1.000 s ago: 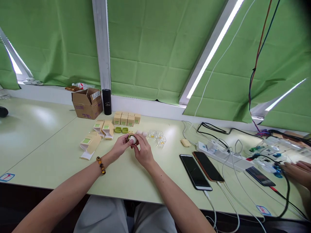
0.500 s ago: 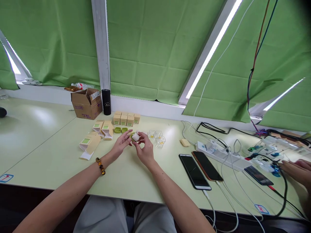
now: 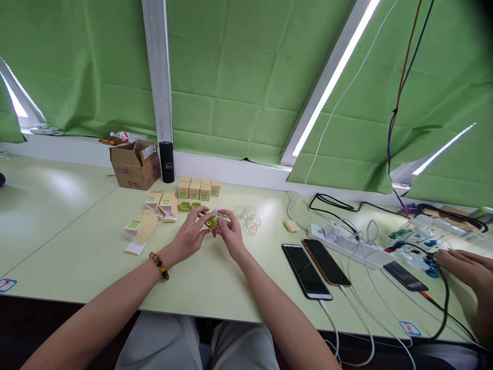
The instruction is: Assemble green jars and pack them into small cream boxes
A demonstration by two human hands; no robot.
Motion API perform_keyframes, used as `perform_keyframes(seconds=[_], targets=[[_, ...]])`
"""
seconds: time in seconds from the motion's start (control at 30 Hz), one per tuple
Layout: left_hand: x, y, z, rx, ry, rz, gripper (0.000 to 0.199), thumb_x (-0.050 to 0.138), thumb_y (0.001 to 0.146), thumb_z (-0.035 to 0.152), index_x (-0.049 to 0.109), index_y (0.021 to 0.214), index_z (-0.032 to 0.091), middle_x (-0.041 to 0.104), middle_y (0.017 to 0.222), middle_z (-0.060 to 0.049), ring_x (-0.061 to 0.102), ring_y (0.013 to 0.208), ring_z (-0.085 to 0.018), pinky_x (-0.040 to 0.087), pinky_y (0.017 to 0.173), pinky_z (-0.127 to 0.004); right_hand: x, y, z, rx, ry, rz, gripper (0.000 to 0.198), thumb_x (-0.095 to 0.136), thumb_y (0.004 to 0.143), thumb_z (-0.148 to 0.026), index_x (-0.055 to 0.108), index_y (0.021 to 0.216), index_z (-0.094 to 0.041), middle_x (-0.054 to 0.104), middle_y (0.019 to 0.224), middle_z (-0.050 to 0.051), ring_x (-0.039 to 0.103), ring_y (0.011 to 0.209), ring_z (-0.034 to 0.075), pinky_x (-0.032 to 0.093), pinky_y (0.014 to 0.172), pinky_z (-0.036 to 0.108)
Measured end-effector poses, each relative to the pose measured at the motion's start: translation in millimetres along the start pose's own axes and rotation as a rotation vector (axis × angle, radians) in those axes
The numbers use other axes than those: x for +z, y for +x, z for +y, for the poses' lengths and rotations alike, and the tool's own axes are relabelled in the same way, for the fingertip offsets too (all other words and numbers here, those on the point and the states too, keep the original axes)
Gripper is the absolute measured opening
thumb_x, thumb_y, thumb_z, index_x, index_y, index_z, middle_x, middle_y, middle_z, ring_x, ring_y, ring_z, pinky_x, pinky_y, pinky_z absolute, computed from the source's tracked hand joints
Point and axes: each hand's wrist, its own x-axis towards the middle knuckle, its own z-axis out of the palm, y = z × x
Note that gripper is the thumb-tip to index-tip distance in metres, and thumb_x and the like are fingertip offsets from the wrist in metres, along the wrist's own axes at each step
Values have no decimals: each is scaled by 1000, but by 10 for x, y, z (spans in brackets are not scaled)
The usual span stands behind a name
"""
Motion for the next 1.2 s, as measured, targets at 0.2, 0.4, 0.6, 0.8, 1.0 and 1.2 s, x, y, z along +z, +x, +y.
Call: perform_keyframes(seconds=[0.2, 0.4, 0.6, 0.8, 1.0, 1.2], targets=[[33, 27, -64, -125, -130, 109, 40, 64, 95, 26, 59, 136, 24, 55, 133, -14, 55, 127, -28, 51, 105, -48, -13, 9, -7, 13, -57, 16, 48, 61, 91, -67, 56, 112, -24, 62, 63, -5, 58, 51, 14, 47, 53, 28], [105, 79, -202, -453, -491, 235, 41, 74, 88, 44, 67, 121, 21, 63, 129, -11, 63, 111, -23, 54, 97, -40, -384, 99, -178, -196, -924, 442, 19, 59, 93, -35, 68, 103, -22, 70, 78, 2, 60, 69, 19, 46, 69, 33], [122, 108, -318, -665, -743, 224, 48, 77, 82, 58, 72, 105, 16, 72, 101, -7, 65, 89, -18, 55, 86, -36, -894, 174, -408, -45, -1646, 477, 29, 63, 78, -10, 79, 101, -19, 72, 107, 17, 59, 104, 33, 43, 80, 42], [110, 106, -316, -685, -842, 235, 44, 77, 82, 56, 74, 97, 15, 71, 101, -7, 62, 91, -17, 54, 84, -32, -934, 169, -402, 163, -1724, 332, 16, 65, 76, -10, 79, 81, -16, 72, 98, 20, 60, 106, 35, 42, 87, 44], [77, 132, -265, -752, -999, 300, 43, 84, 76, 55, 76, 92, 16, 71, 101, -7, 62, 90, -16, 53, 84, -33, -764, 204, -434, 187, -874, 48, 22, 67, 81, -38, 76, 73, -19, 68, 73, 5, 55, 69, 18, 39, 66, 31], [53, 147, -231, -758, -1091, 330, 40, 87, 74, 51, 77, 90, 15, 73, 102, -8, 63, 88, -16, 53, 83, -32, -535, 154, -459, 94, -215, -110, 26, 80, 75, -46, 77, 76, -20, 65, 75, 2, 50, 68, 14, 42, 64, 29]])
